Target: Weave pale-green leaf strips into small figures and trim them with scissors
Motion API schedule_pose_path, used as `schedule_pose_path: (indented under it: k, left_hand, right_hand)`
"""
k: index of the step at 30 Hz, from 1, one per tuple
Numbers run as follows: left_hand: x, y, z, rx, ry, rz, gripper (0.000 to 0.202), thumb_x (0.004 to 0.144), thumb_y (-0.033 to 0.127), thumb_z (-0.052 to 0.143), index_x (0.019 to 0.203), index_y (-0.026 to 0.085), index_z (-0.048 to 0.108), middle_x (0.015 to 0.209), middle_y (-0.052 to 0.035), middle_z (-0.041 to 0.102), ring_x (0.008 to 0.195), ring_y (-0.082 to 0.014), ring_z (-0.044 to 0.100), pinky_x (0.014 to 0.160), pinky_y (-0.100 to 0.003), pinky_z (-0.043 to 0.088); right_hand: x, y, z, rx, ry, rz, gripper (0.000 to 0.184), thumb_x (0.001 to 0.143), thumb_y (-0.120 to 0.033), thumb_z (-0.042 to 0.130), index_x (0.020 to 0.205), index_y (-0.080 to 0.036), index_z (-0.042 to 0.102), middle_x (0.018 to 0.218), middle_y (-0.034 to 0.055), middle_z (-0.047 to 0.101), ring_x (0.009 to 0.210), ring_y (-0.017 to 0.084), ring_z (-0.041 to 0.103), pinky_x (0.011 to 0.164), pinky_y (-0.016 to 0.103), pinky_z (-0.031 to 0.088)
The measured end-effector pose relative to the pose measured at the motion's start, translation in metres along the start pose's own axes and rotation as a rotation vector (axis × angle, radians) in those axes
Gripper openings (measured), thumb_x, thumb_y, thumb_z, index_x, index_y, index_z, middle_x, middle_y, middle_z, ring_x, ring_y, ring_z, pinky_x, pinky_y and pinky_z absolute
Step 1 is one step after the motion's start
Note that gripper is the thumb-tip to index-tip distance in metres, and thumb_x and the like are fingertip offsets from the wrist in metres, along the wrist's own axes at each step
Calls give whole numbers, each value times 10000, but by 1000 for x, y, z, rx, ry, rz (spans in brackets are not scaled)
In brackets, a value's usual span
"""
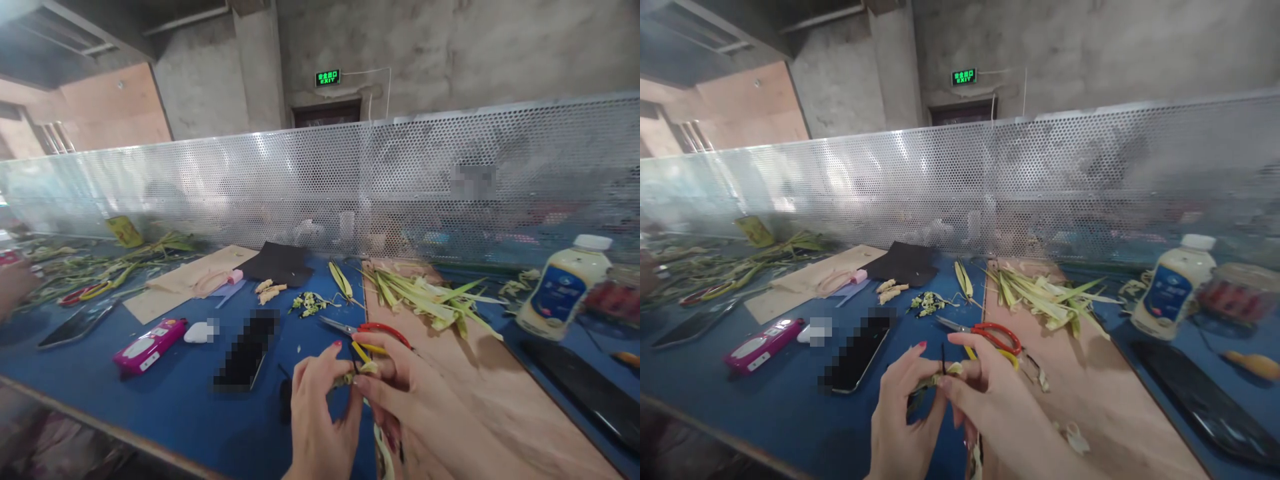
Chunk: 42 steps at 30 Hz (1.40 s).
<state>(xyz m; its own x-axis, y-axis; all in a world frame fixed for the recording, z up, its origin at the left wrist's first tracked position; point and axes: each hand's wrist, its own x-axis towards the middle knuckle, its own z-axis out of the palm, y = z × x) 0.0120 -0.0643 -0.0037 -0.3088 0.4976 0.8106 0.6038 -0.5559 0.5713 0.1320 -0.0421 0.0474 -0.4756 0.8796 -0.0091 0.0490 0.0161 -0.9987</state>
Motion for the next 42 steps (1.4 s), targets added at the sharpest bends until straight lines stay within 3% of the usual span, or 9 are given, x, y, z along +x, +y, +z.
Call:
schedule_pose_path:
  k: [4, 8, 11, 16, 19, 22, 30, 37, 42]
  left_hand:
    - [5, -2, -4, 51, -148, 200, 472, 692, 22, 601, 1094, 265, 551, 825, -20, 698, 724, -179, 611, 747, -318, 421]
    - [8, 0, -5, 52, -144, 211, 315, 698, 19, 594, 921, 241, 617, 792, -11, 703, 746, -167, 611, 780, -296, 437]
    - [12, 5, -7, -5, -175, 71, 186, 716, 73, 606, 821, 222, 641, 771, -15, 706, 762, -169, 624, 792, -277, 450]
    - [20, 11, -15, -139, -284, -317, 78, 722, 181, 620, 777, 210, 667, 725, -14, 690, 636, -147, 610, 606, -217, 478]
    - [23, 11, -17, -194, -330, -440, 75, 713, 232, 632, 769, 217, 679, 725, -4, 693, 627, -137, 600, 596, -199, 469]
    - [24, 10, -18, -241, -378, -528, 92, 701, 266, 645, 768, 219, 687, 729, -1, 696, 638, -135, 591, 582, -188, 453]
    - [26, 11, -20, -422, -405, -659, 179, 633, 323, 712, 737, 180, 688, 703, -36, 685, 636, -146, 564, 595, -210, 445]
    - [20, 6, -20, -821, -400, -601, 41, 699, 219, 680, 691, 179, 675, 690, -7, 609, 669, -112, 529, 625, -193, 410]
    - [18, 1, -22, -1017, -453, -681, 20, 690, 167, 691, 678, 182, 687, 696, 3, 596, 666, -92, 515, 609, -179, 386]
  right_hand:
    - [-2, -5, -2, -42, -12, 22, 502, 766, -330, 549, 1197, -191, 333, 498, -87, 495, 321, 65, 399, 323, 166, 348]
    - [-4, -10, -4, -123, -38, 45, 539, 778, -333, 534, 1231, -173, 289, 482, -91, 482, 316, 70, 397, 309, 161, 339]
    - [-5, -11, -6, -161, -31, 21, 506, 800, -327, 517, 1228, -185, 285, 517, -85, 483, 341, 67, 407, 315, 154, 347]
    - [-6, -11, -11, -206, -46, -103, 409, 840, -356, 448, 1205, -221, 322, 645, -43, 494, 381, 63, 418, 307, 161, 341]
    - [-8, -13, -13, -329, -47, -226, 343, 850, -327, 411, 1170, -210, 372, 631, -32, 502, 465, 90, 457, 417, 209, 376]
    - [-10, -15, -14, -359, -58, -252, 309, 843, -310, 403, 1138, -215, 405, 625, -35, 480, 571, 119, 474, 543, 253, 386]
    - [-13, -18, -16, -282, -111, -209, 310, 828, -331, 412, 1127, -252, 404, 639, -36, 434, 573, 132, 421, 527, 264, 328]
    - [-16, -30, -15, -373, -150, -121, 318, 829, -333, 418, 1138, -265, 442, 677, -20, 464, 652, 146, 478, 559, 254, 370]
    - [-14, -23, -17, -415, -225, -153, 250, 867, -304, 396, 1083, -270, 518, 765, -4, 534, 696, 131, 495, 618, 253, 386]
